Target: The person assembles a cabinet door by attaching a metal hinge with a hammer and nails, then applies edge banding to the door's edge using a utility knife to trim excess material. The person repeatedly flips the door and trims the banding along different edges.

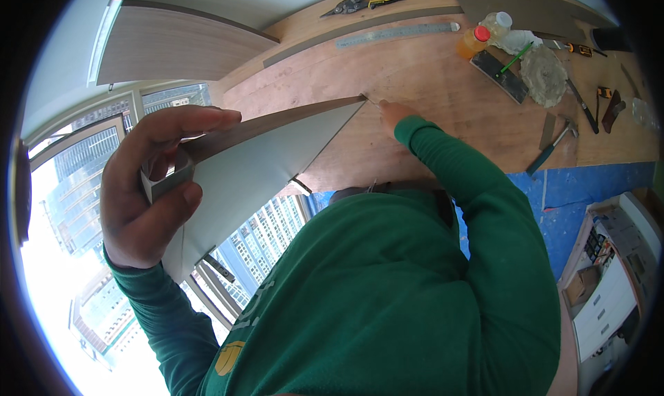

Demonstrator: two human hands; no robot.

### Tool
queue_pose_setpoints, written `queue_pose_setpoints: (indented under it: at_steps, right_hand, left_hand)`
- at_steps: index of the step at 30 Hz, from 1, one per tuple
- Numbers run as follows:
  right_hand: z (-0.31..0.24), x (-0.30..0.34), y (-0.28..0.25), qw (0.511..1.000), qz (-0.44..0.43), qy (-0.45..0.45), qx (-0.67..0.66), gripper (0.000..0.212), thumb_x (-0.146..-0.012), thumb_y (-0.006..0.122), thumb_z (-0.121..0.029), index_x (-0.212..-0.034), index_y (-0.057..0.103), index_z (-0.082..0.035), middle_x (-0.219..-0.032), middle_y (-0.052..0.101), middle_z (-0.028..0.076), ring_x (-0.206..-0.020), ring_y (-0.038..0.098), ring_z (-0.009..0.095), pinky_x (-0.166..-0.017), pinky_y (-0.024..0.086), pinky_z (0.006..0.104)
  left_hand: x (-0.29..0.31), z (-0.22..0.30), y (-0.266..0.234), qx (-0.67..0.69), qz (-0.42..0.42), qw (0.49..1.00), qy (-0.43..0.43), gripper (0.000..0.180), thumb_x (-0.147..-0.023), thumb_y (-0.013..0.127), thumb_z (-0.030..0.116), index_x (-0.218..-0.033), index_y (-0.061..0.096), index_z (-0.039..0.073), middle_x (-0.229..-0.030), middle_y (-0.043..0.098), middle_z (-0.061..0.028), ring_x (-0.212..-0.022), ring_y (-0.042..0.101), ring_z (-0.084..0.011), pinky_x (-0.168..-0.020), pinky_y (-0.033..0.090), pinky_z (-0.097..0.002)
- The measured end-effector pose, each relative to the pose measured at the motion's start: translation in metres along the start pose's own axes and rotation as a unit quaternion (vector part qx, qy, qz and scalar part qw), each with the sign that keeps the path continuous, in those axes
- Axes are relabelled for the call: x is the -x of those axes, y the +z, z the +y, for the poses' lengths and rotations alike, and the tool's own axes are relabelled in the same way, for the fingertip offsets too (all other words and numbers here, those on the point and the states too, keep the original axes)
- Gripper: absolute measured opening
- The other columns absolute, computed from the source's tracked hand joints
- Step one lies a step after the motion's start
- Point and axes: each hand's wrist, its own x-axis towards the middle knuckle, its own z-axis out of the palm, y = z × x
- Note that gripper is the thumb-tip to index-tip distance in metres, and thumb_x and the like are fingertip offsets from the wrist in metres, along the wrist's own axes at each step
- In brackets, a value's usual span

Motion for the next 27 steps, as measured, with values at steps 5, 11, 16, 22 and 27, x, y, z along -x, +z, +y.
queue_pose_setpoints:
  at_steps: [5,11,16,22,27]
  right_hand:
    - [-0.006,-0.012,0.000,1.000,-0.006,0.003,0.029,0.035,-0.099,0.047,-0.009,-0.131,0.058,0.002,-0.116,0.071,0.029,-0.109,0.069,0.046,-0.093,0.056,0.0545]
    - [-0.014,-0.009,-0.007,0.999,-0.022,0.009,0.041,0.038,-0.098,0.046,-0.008,-0.133,0.058,0.002,-0.120,0.070,0.028,-0.112,0.069,0.045,-0.096,0.055,0.0541]
    - [-0.006,-0.013,0.002,0.999,-0.020,-0.001,0.029,0.038,-0.098,0.046,-0.007,-0.132,0.059,0.002,-0.122,0.070,0.028,-0.113,0.068,0.044,-0.097,0.055,0.0540]
    - [-0.003,-0.009,0.002,0.998,-0.024,0.010,0.055,0.036,-0.098,0.050,-0.010,-0.131,0.061,0.001,-0.121,0.071,0.027,-0.112,0.069,0.044,-0.097,0.055,0.0535]
    - [0.018,0.001,0.023,1.000,0.001,0.002,0.029,0.030,-0.098,0.053,-0.013,-0.122,0.063,0.001,-0.113,0.071,0.027,-0.106,0.069,0.045,-0.094,0.054,0.0539]
  left_hand:
    - [-0.001,0.000,-0.001,0.001,-0.005,1.000,0.005,0.065,-0.069,0.058,0.003,-0.134,0.058,-0.007,-0.128,0.068,-0.0263,-0.109,0.075,-0.0348,-0.098,0.061,-0.0431]
    - [-0.002,0.002,-0.001,-0.010,-0.005,1.000,0.003,0.065,-0.070,0.058,0.002,-0.134,0.057,-0.008,-0.128,0.068,-0.0269,-0.108,0.075,-0.0349,-0.097,0.061,-0.0430]
    - [-0.001,0.003,-0.002,-0.013,-0.014,1.000,0.003,0.065,-0.070,0.057,0.002,-0.134,0.057,-0.009,-0.128,0.068,-0.0272,-0.108,0.075,-0.0350,-0.096,0.061,-0.0424]
    - [-0.002,0.003,-0.005,-0.022,-0.020,1.000,0.006,0.064,-0.071,0.056,0.000,-0.134,0.058,-0.010,-0.128,0.068,-0.0274,-0.107,0.075,-0.0343,-0.096,0.060,-0.0418]
    - [-0.003,0.008,-0.003,-0.018,-0.009,1.000,-0.020,0.063,-0.071,0.055,-0.002,-0.134,0.058,-0.010,-0.126,0.069,-0.0265,-0.106,0.075,-0.0333,-0.096,0.060,-0.0414]
